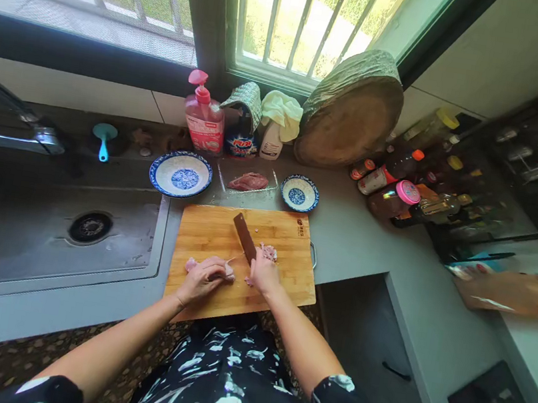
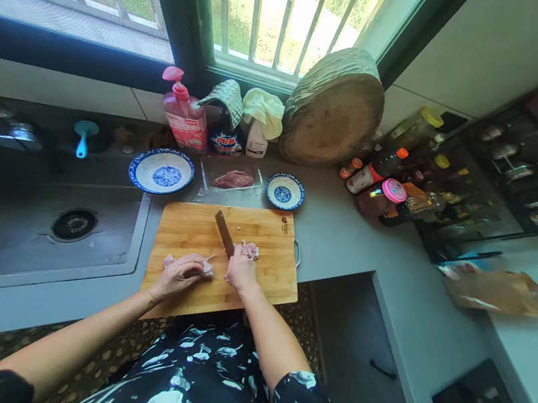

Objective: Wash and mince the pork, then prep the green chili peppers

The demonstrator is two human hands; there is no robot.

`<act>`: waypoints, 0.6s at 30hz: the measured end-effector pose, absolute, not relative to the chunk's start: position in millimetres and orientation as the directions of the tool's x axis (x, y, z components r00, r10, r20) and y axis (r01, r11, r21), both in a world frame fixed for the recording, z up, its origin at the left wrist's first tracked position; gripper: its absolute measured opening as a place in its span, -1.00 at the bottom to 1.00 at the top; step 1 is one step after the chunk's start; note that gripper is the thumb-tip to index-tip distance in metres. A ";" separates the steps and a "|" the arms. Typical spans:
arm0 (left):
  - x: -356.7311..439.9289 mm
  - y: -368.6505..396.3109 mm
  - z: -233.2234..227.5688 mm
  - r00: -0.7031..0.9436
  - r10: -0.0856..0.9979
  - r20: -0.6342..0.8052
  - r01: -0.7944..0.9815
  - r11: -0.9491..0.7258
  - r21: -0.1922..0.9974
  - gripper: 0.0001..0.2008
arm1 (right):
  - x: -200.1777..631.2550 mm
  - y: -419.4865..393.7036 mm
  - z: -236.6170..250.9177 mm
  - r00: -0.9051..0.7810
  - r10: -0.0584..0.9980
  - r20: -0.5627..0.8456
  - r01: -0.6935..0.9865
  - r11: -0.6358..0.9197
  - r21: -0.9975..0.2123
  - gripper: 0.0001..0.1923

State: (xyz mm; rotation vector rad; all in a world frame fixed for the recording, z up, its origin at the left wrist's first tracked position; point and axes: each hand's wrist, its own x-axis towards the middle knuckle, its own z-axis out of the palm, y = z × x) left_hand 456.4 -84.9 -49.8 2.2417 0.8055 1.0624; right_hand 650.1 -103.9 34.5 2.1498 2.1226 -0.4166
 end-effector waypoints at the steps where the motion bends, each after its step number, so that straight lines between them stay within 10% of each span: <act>1: 456.3 -84.9 -50.8 0.508 0.710 0.488 0.298 -0.676 0.674 -0.92 | 655.5 -107.6 35.4 0.006 0.970 -0.244 0.989 -0.042 -0.142 -0.62; 13: 464.8 -79.3 -44.1 0.343 0.825 0.450 0.445 -0.564 0.695 -0.82 | 686.3 -144.1 24.4 -0.046 0.955 -0.294 0.996 0.021 -0.088 -0.68; 18: 477.0 -77.1 -44.7 0.551 0.711 0.437 0.528 -0.702 0.477 -0.78 | 685.2 -127.6 33.8 0.003 0.961 -0.277 0.993 -0.035 -0.112 -0.64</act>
